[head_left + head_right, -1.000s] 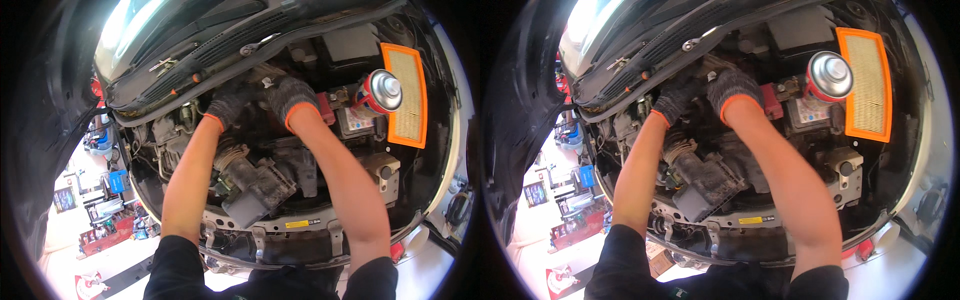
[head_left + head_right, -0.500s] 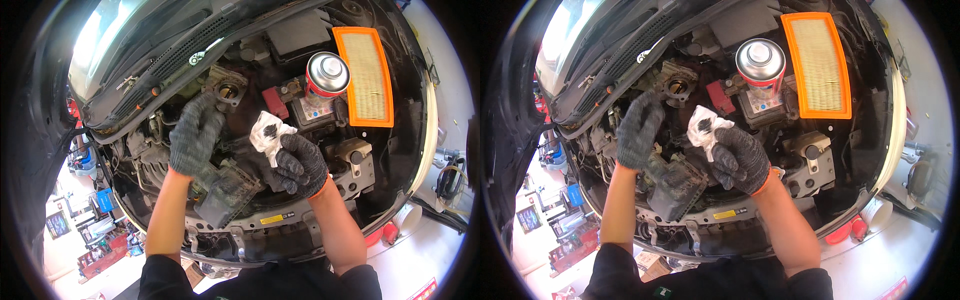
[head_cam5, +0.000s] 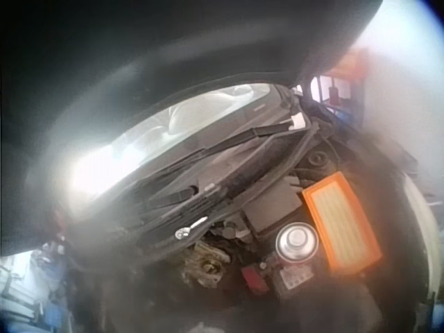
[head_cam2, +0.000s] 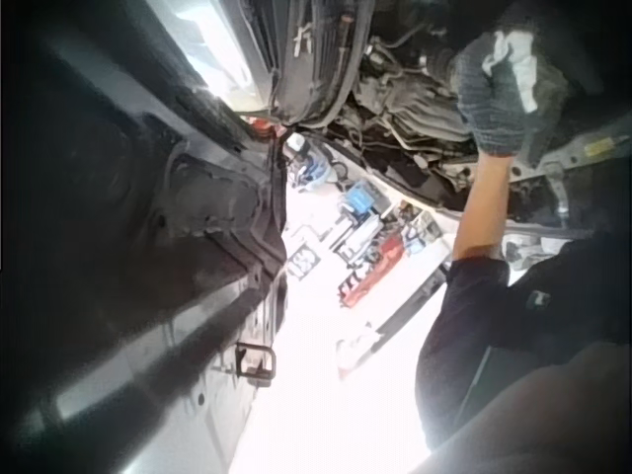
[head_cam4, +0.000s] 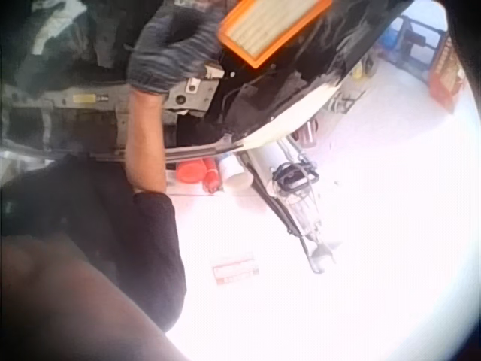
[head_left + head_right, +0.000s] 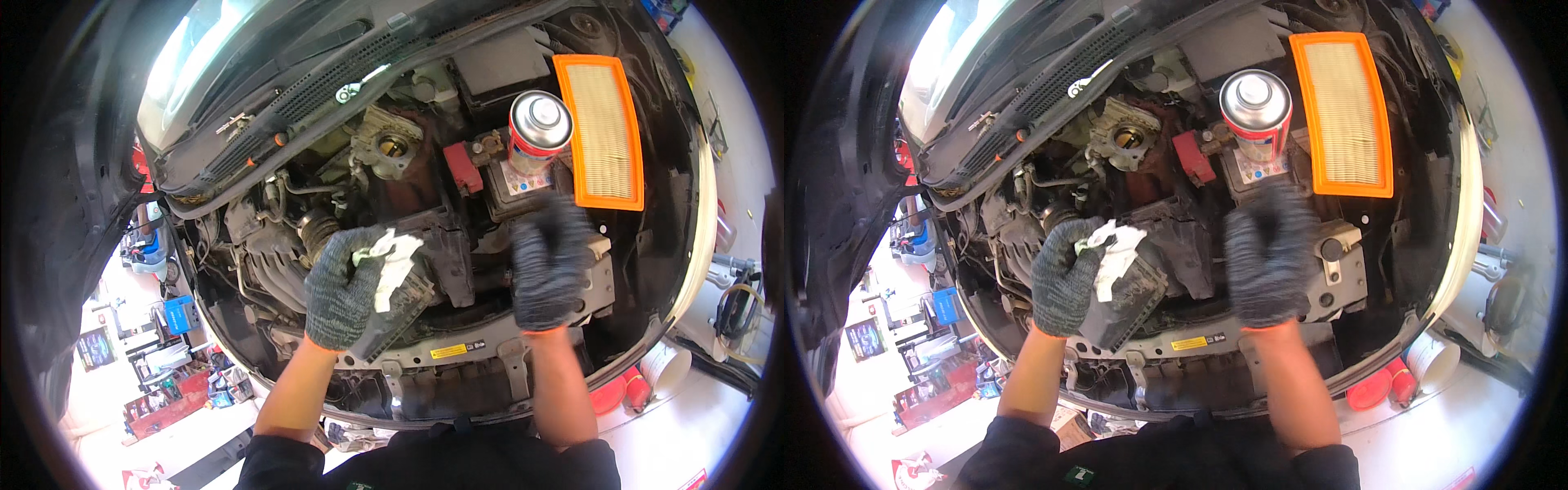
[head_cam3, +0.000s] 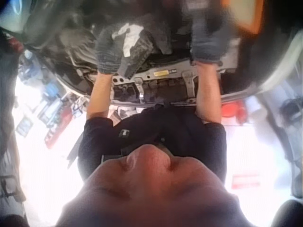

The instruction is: The person sprays cleaner into the throttle body of a car engine and wipes the component with a cloth.

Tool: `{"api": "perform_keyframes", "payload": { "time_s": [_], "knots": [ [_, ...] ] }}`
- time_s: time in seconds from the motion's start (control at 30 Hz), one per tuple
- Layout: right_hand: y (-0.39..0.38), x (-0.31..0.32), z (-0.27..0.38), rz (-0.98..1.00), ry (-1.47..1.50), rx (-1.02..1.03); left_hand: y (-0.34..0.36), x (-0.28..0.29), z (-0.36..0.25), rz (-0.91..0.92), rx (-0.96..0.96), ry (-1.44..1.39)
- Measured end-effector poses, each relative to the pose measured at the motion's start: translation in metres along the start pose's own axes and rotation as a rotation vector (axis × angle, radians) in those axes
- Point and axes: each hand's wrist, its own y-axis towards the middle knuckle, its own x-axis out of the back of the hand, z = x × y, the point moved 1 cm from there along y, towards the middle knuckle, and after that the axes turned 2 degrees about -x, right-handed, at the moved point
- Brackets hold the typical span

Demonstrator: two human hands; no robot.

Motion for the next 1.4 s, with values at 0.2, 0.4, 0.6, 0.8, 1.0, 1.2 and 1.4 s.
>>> {"api": "perform_keyframes", "payload": {
  "time_s": [0.2, 0.4, 0.6, 0.8, 1.0, 1.2, 1.4],
  "knots": [
    [0.096, -0.019, 0.020, -0.014, -0.508, 0.496, -0.020, -0.017, 0.018, -0.227, -0.289, 0.259],
    [0.100, -0.035, 0.039, 0.300, 0.421, 0.203, -0.026, -0.022, 0.039, -0.327, -0.321, 0.145],
    [0.051, -0.061, -0.011, 0.563, -0.301, 0.349, -0.031, -0.022, 0.038, -0.404, -0.338, 0.080],
    [0.071, -0.065, -0.014, 0.916, 0.578, -0.296, -0.031, -0.020, 0.041, -0.395, -0.344, 0.137],
    [0.058, -0.082, -0.003, 0.689, -0.277, 0.013, -0.027, -0.018, 0.037, -0.380, -0.354, 0.164],
    [0.048, -0.118, 0.027, 0.647, -0.760, -0.007, -0.028, -0.023, 0.044, -0.546, -0.281, 0.026],
    [0.050, -0.119, 0.027, 0.573, -0.752, 0.053, -0.027, -0.022, 0.044, -0.509, -0.287, 0.030]
  ]
}}
